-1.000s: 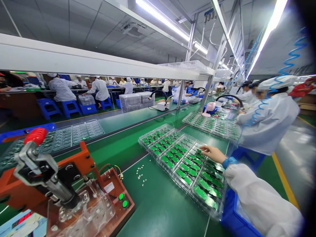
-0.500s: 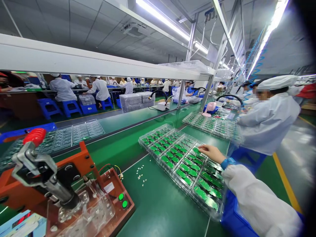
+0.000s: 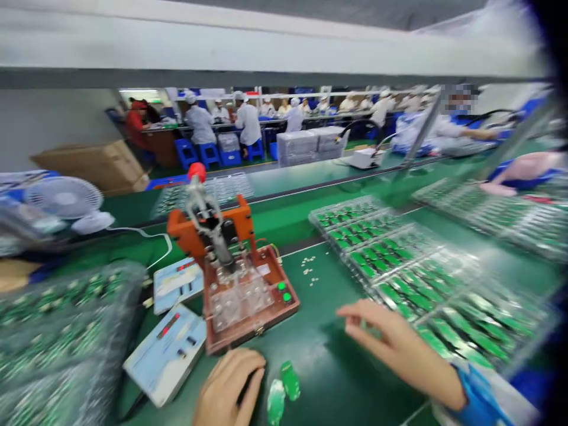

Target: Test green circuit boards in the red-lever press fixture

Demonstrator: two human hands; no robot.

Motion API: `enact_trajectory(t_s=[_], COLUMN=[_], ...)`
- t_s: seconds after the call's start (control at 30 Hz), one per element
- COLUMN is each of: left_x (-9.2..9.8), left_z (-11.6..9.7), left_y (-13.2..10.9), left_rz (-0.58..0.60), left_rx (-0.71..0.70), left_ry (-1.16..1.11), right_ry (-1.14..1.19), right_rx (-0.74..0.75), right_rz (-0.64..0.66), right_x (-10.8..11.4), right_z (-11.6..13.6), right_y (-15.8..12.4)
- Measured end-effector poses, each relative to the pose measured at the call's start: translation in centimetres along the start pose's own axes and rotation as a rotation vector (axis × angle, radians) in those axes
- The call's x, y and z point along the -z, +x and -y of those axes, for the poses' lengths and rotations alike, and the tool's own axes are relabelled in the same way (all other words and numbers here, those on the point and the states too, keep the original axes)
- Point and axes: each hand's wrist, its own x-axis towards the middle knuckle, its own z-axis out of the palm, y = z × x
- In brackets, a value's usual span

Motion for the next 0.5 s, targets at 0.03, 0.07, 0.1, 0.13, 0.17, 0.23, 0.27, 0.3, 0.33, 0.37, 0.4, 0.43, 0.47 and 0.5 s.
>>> enact_trajectory(t_s=[0.03, 0.07, 0.1, 0.13, 0.17, 0.23, 0.27, 0.3, 0.33, 0.37, 0.4, 0.43, 0.47, 0.5], left_x=[0.3, 0.6, 0.9, 1.2, 1.4, 1.4, 1.4, 1.3, 1.1, 1.0, 0.8, 0.7, 0.6, 0.4], left_z=[0.3, 0.5, 0.5, 0.4, 0.1, -0.4, -0.6, -0.8, -1.0, -1.1, -1.1, -1.1, -1.1, -1.0], left_y=[-0.1, -0.3, -0.5, -0.8, -1.0, -1.5, -1.6, -1.7, -1.7, -1.6, -1.6, -1.5, -1.4, -1.4], left_rz=[0.045, 0.097, 0.154, 0.214, 0.274, 0.380, 0.425, 0.465, 0.497, 0.524, 0.549, 0.570, 0.584, 0.596], left_rx=[0.008, 0.022, 0.051, 0.068, 0.079, 0.105, 0.118, 0.133, 0.147, 0.160, 0.173, 0.183, 0.192, 0.199], left_ry=[0.004, 0.003, 0.003, -0.002, -0.012, -0.040, -0.056, -0.072, -0.086, -0.098, -0.106, -0.110, -0.110, -0.109], right_ry=[0.037, 0.059, 0.068, 0.068, 0.061, 0.038, 0.026, 0.016, 0.007, 0.000, -0.003, -0.002, 0.003, 0.016], right_rx=[0.053, 0.097, 0.131, 0.154, 0.164, 0.162, 0.154, 0.147, 0.143, 0.142, 0.145, 0.151, 0.157, 0.162], right_rz=[0.102, 0.188, 0.252, 0.300, 0.334, 0.392, 0.420, 0.446, 0.468, 0.481, 0.486, 0.481, 0.473, 0.463], right_x=[-2.2, -4.1, -5.7, -6.9, -7.8, -8.7, -8.8, -8.9, -8.9, -9.0, -9.1, -9.2, -9.3, -9.3], right_z=[1.2, 2.3, 3.1, 3.7, 4.1, 4.6, 4.6, 4.7, 4.7, 4.6, 4.6, 4.5, 4.5, 4.5], right_y=[0.1, 0.3, 0.4, 0.6, 0.8, 1.3, 1.6, 1.8, 1.9, 2.0, 2.0, 2.1, 2.0, 2.0])
